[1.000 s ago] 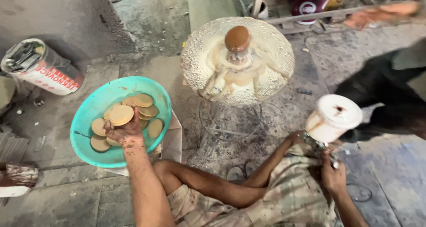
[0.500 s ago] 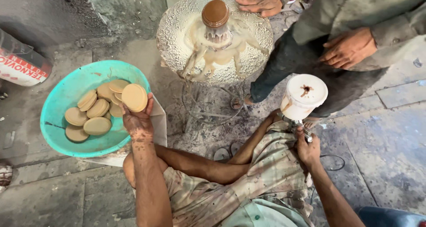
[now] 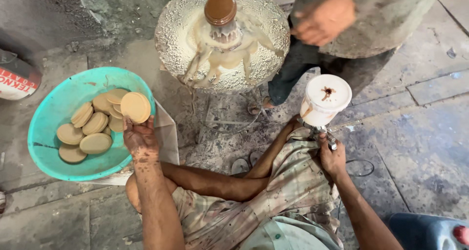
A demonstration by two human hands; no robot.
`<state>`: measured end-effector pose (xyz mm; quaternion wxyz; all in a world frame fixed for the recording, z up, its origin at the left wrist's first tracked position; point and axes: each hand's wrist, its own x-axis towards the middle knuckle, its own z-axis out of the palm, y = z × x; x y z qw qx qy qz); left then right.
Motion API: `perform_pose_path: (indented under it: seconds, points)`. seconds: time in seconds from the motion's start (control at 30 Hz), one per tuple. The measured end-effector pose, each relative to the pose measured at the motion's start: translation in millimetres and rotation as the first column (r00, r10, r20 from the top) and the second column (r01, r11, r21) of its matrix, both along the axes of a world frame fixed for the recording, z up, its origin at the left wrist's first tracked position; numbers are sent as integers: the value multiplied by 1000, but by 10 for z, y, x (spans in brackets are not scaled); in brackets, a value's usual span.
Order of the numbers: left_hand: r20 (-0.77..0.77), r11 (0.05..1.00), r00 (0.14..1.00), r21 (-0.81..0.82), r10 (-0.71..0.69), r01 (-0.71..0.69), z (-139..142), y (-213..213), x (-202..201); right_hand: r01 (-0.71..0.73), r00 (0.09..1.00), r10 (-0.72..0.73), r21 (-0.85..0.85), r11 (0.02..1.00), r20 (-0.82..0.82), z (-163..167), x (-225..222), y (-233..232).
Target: The person places small circular wooden objects onto a rotating stand and sprays them with a spray gun. A coworker removes the finished pieces and returns them to a nearby basin. The person repeats this cycle throughout the clip.
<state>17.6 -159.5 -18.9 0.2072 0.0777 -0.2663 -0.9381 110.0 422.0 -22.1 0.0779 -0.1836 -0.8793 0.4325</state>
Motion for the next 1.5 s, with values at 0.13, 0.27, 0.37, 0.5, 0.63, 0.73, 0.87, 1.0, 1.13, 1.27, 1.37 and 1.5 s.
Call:
perform_pose_path:
  seconds: [0.13, 0.27, 0.37, 0.5, 0.63, 0.73, 0.87, 1.0, 1.13, 1.27, 1.37, 1.5]
  points:
    - [-35, 994, 999, -105, 19, -22, 66, 93, 29, -32, 999, 32, 4, 999, -36, 21, 8, 0]
    - [1, 989, 999, -140, 47, -46, 203, 208, 48, -26, 999, 25, -10, 1000, -31, 6, 17, 25]
    - [25, 980, 999, -194, 45, -40, 340, 281, 56, -34, 999, 34, -3, 999, -35, -15, 21, 44]
    - [-26, 970, 1000, -241, 14, -20, 574, 386, 41, -50, 995, 51, 12, 999, -89, -26, 24, 46]
    - [-31, 938, 1000, -346, 5, -16, 906, 520, -73, -44, 995, 44, 5, 999, -91, 12, 30, 7]
    - [-36, 894, 999, -447, -41, 20, 1181, 642, -279, -50, 998, 49, -23, 998, -32, 78, 32, -41]
    - [-191, 843, 977, -537, -99, -20, 1443, 879, -667, -57, 998, 56, -78, 995, -6, 176, 26, -97]
    - [-175, 870, 971, -489, -166, 61, 1573, 1153, -1077, -51, 999, 53, -134, 990, 10, 210, 31, -108]
    - [14, 887, 987, -436, -159, 149, 1645, 1503, -1553, -72, 992, 69, -23, 997, -105, 156, 29, -77]
    - [70, 862, 993, -493, -98, 120, 1643, 1800, -1951, -48, 994, 41, -62, 997, -101, 64, 25, -30]
    - [87, 817, 996, -572, -21, 68, 1591, 1869, -2133, -63, 994, 52, -117, 991, -100, 1, 24, 6]
    - [31, 832, 999, -553, -34, 46, 1509, 1807, -2213, -64, 994, 51, -132, 989, -99, -57, 17, 26]
